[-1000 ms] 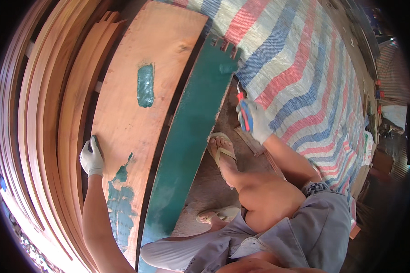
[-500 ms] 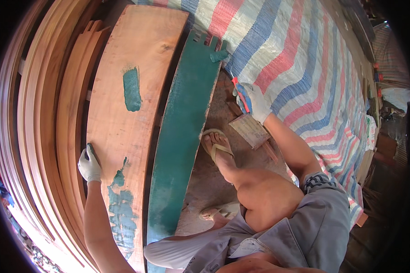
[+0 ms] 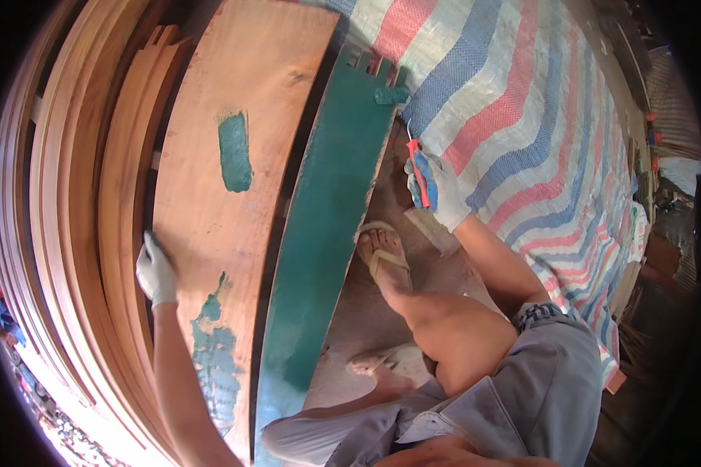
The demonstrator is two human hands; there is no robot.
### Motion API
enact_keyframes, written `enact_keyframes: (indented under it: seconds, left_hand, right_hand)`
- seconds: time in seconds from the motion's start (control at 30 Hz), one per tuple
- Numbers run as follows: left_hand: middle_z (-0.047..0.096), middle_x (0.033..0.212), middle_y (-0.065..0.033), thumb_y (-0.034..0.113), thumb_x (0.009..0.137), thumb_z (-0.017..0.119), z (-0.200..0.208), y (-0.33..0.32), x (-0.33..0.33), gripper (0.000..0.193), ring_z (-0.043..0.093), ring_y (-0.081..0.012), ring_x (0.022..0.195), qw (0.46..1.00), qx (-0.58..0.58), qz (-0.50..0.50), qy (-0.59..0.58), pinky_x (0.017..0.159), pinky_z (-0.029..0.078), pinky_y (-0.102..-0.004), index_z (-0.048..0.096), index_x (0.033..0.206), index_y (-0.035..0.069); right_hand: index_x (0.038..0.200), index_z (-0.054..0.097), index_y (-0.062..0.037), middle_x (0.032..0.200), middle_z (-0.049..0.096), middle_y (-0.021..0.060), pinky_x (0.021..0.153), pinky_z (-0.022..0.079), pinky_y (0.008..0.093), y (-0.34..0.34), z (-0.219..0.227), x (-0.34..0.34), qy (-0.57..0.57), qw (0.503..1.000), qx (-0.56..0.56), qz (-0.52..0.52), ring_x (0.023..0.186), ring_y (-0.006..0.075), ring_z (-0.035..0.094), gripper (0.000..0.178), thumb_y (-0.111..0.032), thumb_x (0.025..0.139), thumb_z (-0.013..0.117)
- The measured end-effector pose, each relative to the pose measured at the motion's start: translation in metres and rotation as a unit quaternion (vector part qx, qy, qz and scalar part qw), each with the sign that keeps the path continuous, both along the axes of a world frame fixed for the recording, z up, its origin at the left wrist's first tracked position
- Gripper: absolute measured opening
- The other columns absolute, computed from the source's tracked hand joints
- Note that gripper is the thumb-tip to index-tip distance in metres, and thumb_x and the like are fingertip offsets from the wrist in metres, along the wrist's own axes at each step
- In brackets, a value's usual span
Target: The person paints a long wooden plank green using a small roller. They repeatedly dip the roller into a paint tray and apply paint along the length of the plank, working from one end to the other.
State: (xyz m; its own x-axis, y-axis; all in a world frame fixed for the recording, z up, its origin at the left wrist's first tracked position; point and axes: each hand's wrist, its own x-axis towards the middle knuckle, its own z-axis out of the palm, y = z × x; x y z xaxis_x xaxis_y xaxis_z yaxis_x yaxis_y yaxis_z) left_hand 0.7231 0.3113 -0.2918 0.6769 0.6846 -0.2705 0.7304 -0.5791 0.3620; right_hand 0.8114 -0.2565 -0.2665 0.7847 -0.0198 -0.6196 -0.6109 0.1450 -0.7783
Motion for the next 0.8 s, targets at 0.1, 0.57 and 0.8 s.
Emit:
enact_keyframes:
  seconds: [0.1, 0.57, 0.8]
  left_hand:
    - [0.077, 0.126, -0.0205, 0.057, 0.113, 0.044, -0.013, -0.027, 0.036, 0.065, 0.071, -0.0397, 0.118, 0.997, 0.056, 0.014, -0.052, 0.102, 0.053, -0.0470, 0.074, 0.135, 0.004]
    - [0.073, 0.116, -0.0166, 0.039, 0.110, 0.049, -0.014, -0.054, 0.064, 0.039, 0.066, -0.0394, 0.116, 0.987, 0.162, -0.020, 0.000, 0.101, 0.047, -0.0582, 0.075, 0.107, 0.010]
    - [0.073, 0.123, -0.0149, 0.039, 0.109, 0.051, 0.001, -0.043, 0.059, 0.039, 0.068, -0.0374, 0.117, 0.988, 0.152, -0.020, -0.015, 0.101, 0.048, -0.0533, 0.075, 0.122, 0.011]
  right_hand:
    - [0.106, 0.066, -0.0072, 0.075, 0.064, 0.0022, 0.044, 0.045, 0.0276, 0.017, -0.004, -0.006, 0.010, 1.000, 0.021, -0.013, 0.054, 0.0124, 0.060, 0.037, -0.043, 0.111, 0.062]
    - [0.133, 0.063, -0.0097, 0.086, 0.066, -0.0010, 0.060, 0.046, 0.0274, 0.015, -0.034, -0.004, 0.064, 0.980, 0.120, -0.146, 0.069, 0.0106, 0.059, 0.046, -0.050, 0.110, 0.063]
    - [0.128, 0.066, -0.0084, 0.083, 0.061, 0.0020, 0.064, 0.046, 0.0312, 0.069, 0.042, -0.028, 0.148, 0.975, 0.059, -0.155, 0.071, 0.0138, 0.057, 0.036, -0.040, 0.112, 0.062]
